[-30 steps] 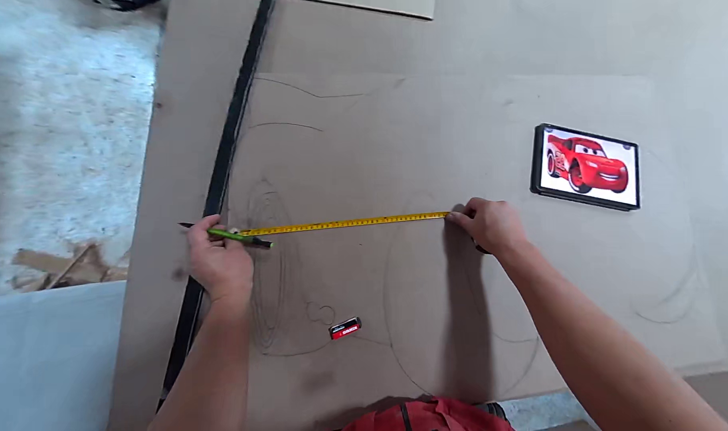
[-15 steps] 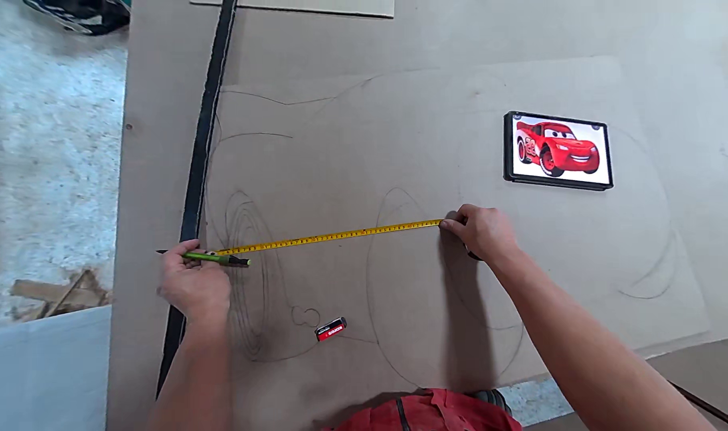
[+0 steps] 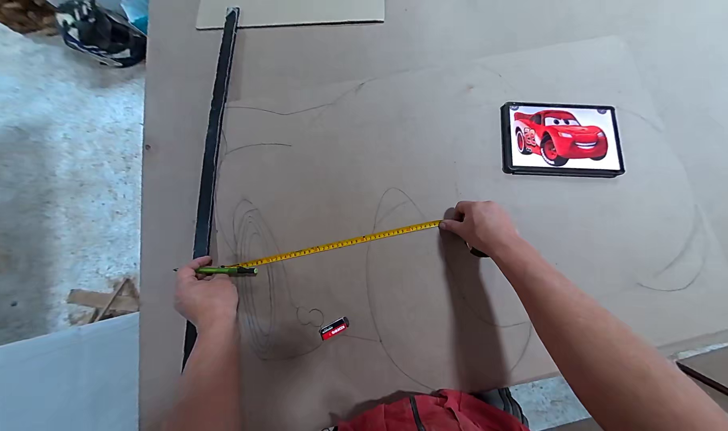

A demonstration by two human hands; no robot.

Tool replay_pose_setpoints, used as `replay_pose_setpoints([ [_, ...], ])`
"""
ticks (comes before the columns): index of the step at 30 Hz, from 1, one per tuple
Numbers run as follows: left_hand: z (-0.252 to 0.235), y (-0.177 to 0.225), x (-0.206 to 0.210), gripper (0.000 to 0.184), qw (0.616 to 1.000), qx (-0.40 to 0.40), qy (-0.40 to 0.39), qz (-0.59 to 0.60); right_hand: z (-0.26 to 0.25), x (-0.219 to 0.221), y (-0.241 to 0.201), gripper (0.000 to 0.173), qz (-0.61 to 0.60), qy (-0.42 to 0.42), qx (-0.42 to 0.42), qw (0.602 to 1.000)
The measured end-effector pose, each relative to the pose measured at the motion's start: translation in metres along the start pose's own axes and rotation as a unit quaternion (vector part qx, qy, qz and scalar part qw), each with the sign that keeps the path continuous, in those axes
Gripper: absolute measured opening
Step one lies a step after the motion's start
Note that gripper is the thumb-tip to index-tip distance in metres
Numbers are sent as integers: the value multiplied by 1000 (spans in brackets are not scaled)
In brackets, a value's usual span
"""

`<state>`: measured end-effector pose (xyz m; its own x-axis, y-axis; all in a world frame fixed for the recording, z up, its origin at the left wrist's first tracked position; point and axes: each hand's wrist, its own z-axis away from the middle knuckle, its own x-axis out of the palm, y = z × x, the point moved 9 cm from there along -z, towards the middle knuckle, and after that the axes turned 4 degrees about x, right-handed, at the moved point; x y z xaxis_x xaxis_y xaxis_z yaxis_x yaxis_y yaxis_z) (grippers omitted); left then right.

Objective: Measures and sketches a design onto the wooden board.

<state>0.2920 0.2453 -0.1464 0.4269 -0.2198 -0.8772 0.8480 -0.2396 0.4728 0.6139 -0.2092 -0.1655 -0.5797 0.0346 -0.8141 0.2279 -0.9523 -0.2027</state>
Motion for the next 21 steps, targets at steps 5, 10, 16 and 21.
replay_pose_setpoints([
  [5,8,8,-10,37,999,17,38,6,0,2,0,40,-4,-7,-3,1000],
  [10,79,98,34,42,954,204,-87,201,-5,2,3,42,-11,-14,-14,1000],
  [16,180,208,149,12,864,220,-324,317,-5,1,2,41,-6,-14,-14,1000],
  [21,184,212,169,6,884,245,-282,279,-5,4,4,41,-12,-22,-11,1000],
])
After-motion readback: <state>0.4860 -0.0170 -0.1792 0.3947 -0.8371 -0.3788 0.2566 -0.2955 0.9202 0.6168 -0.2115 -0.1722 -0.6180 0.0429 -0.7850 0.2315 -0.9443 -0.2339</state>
